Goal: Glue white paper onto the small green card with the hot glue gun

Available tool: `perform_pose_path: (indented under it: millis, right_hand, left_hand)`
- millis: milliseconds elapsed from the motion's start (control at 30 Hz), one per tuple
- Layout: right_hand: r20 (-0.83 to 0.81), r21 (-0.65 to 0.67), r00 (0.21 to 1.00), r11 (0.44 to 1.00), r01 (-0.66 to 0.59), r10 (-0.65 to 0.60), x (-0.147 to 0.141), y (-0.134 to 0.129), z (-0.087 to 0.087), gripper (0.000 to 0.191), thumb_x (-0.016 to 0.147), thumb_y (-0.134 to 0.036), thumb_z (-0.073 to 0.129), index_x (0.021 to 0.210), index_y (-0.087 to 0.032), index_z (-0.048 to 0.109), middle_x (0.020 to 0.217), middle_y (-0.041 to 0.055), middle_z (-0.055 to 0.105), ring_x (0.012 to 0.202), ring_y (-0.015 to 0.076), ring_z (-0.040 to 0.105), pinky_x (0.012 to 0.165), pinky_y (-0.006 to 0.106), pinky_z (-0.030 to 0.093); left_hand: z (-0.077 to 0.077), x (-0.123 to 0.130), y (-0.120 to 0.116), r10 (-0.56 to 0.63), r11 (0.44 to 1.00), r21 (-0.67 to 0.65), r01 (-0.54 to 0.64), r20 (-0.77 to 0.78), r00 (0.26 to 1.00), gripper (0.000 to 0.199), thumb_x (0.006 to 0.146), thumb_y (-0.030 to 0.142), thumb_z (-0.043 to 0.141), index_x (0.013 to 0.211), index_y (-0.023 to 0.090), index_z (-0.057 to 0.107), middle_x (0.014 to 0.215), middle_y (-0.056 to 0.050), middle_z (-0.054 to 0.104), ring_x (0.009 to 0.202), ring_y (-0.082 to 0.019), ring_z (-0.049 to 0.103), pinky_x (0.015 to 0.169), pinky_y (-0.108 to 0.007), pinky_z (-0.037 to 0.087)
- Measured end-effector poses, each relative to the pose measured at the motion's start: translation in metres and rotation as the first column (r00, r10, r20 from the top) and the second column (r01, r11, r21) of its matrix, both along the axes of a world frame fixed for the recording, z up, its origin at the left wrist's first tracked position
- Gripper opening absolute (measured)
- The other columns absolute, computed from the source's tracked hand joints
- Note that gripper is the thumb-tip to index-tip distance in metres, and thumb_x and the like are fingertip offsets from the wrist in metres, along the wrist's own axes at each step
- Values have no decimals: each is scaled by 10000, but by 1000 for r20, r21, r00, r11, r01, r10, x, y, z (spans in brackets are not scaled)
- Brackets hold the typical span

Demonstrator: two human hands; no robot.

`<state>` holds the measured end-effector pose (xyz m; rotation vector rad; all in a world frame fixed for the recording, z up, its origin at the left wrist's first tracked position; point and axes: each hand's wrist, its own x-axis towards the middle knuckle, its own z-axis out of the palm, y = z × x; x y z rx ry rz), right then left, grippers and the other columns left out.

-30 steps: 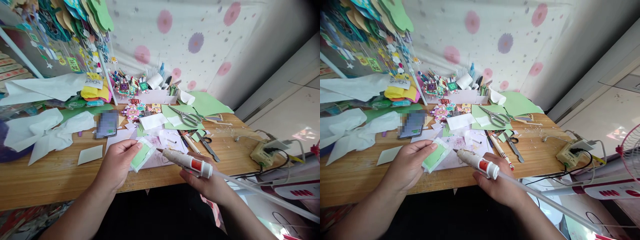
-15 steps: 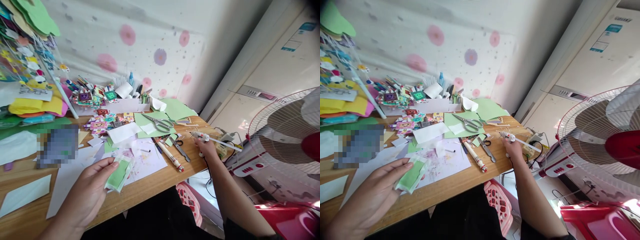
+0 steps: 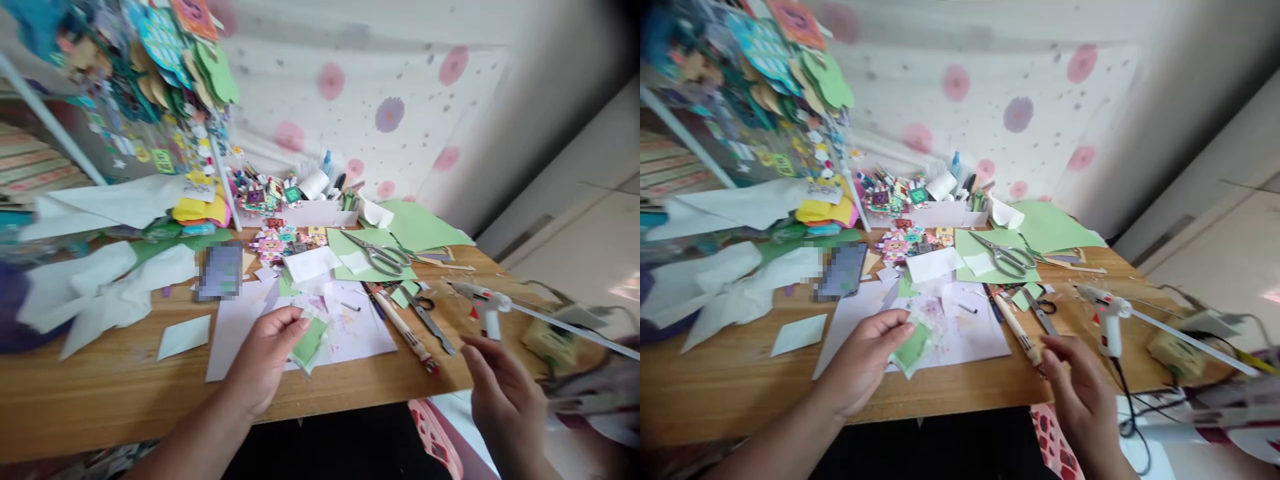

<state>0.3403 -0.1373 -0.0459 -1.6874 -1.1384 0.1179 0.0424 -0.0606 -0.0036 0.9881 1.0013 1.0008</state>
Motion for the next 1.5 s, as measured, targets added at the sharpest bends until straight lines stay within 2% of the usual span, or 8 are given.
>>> perform_pose_path:
  millis: [167, 300, 467, 767, 967, 1233, 1333, 1500]
  right_hand:
    - [-310, -155, 686, 677, -720, 658, -84, 43, 40, 292, 869, -463, 582, 975, -223, 710, 914, 65, 688, 867, 232, 628, 735, 319, 495]
    - [-496, -169, 466, 445, -880, 733, -131, 79, 55, 316, 861, -472, 589, 835, -171, 681, 714, 14, 599, 660, 147, 523, 608, 267, 426]
    - [-580, -196, 384, 334, -922, 719, -159, 101, 53, 258, 804, -398, 631, 701, -164, 593, 612, -32, 493, 573, 108, 417, 544, 242, 342]
    - [-699, -80, 334, 395, -915, 632, -162, 118, 43, 266, 838, -408, 614, 713, -181, 554, 613, -41, 473, 583, 111, 413, 567, 240, 342]
    - [-800, 10, 303, 517, -856, 517, -151, 120, 32, 266, 824, -414, 659, 713, -186, 582, 630, -35, 474, 598, 117, 392, 574, 236, 331]
    - [-829, -3, 305, 541, -841, 469, -151, 122, 30, 304, 804, -474, 675, 730, -190, 594, 659, -26, 443, 625, 127, 338, 581, 240, 307]
    - [-838, -7, 299, 539, -842, 456, -150, 122, 30, 317, 799, -492, 676, 732, -193, 593, 665, -24, 446, 638, 132, 333, 588, 243, 305]
    - [-843, 19, 274, 536, -844, 463, -146, 120, 25, 261, 837, -445, 659, 754, -205, 601, 691, -22, 458, 658, 137, 335, 603, 245, 304]
  left_hand:
    - [1, -8, -2, -197, 973, 103, 208, -108, 974, 241, 826, 404, 625, 825, 163, 630, 734, -4, 628, 680, -137, 537, 642, -244, 395]
    - [1, -28, -1, -196, 974, 80, 210, -157, 968, 240, 842, 408, 601, 949, 213, 513, 673, 36, 594, 581, -115, 491, 553, -224, 356]
    - [-2, -51, 4, -159, 977, 94, 191, -275, 948, 225, 858, 410, 562, 925, 233, 441, 570, 83, 475, 502, -92, 353, 486, -219, 252]
    - [5, -94, 34, 67, 989, 147, 10, -503, 861, 328, 835, 471, 549, 1066, 239, 525, 831, -28, 683, 736, -198, 632, 667, -290, 466]
    - [-8, -171, 69, 383, 920, 390, 22, -912, 148, 388, 855, 279, 387, 1119, 206, 661, 1131, -112, 659, 1063, -296, 588, 899, -407, 445]
    - [-17, -169, 77, 312, 938, 284, 201, -942, -123, 504, 838, 147, 332, 1241, 165, 634, 979, -117, 615, 965, -287, 575, 864, -418, 463]
    - [-18, -169, 77, 329, 925, 294, 240, -936, -122, 493, 833, 137, 341, 1207, 170, 662, 948, -114, 603, 939, -285, 572, 845, -417, 463]
    - [-14, -167, 78, 321, 900, 362, 242, -928, 191, 463, 799, 125, 369, 1097, 239, 704, 974, -51, 597, 954, -212, 589, 840, -316, 478]
